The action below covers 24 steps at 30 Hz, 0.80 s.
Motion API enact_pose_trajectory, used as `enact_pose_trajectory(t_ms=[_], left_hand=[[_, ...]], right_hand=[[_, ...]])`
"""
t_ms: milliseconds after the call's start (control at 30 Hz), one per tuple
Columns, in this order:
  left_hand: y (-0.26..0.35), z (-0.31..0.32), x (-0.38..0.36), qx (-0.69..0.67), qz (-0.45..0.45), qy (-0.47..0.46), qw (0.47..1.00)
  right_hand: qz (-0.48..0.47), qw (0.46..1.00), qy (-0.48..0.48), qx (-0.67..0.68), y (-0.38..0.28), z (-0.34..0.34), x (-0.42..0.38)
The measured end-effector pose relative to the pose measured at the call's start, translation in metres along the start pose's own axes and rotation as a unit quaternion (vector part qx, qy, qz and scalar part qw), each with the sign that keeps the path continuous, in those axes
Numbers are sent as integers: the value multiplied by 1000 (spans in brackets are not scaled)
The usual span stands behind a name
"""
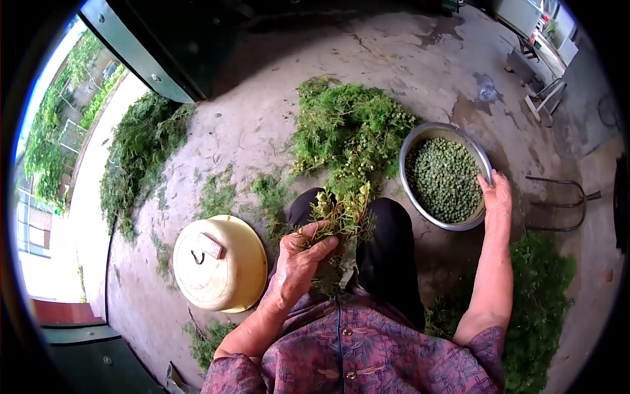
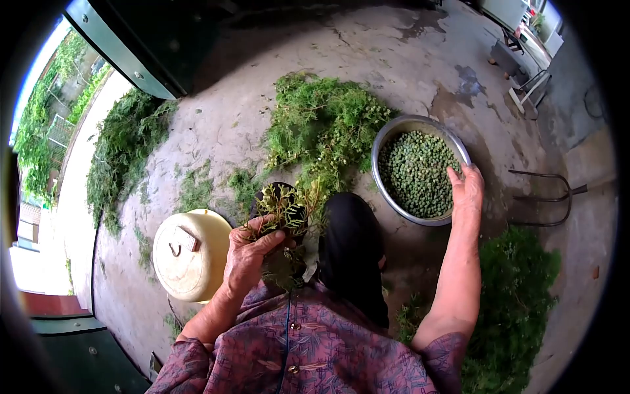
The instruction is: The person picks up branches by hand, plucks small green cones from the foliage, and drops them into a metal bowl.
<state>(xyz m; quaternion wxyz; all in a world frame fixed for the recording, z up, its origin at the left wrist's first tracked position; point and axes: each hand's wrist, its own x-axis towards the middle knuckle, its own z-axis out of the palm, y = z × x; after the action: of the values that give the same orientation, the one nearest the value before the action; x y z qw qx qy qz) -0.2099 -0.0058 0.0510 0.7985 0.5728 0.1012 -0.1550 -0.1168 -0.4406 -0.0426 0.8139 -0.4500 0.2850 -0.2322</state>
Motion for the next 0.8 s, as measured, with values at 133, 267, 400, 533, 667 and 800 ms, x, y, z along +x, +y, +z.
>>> enact_pose_trajectory(t_ms=[133,267,400,533,667,800], left_hand=[[9,9,0,-29,-12,5,1000],[2,8,6,-23,-41,-16,999],[2,13,9,-3,-19,-6,1000],[10,16,8,-31,-33,-6,999],[5,12,9,-23,-32,-14,999],[-1,11,9,-33,-44,0,998]], right_hand=[[-39,998,40,-29,-6,-4,9],[-40,978,-191,-71,-13,82,-100],[58,927,-365,-62,8,139,-201],[117,894,-417,-117,40,144,-224],[95,868,-461,-158,48,145,-232],[108,881,-440,-138,59,145,-240]])
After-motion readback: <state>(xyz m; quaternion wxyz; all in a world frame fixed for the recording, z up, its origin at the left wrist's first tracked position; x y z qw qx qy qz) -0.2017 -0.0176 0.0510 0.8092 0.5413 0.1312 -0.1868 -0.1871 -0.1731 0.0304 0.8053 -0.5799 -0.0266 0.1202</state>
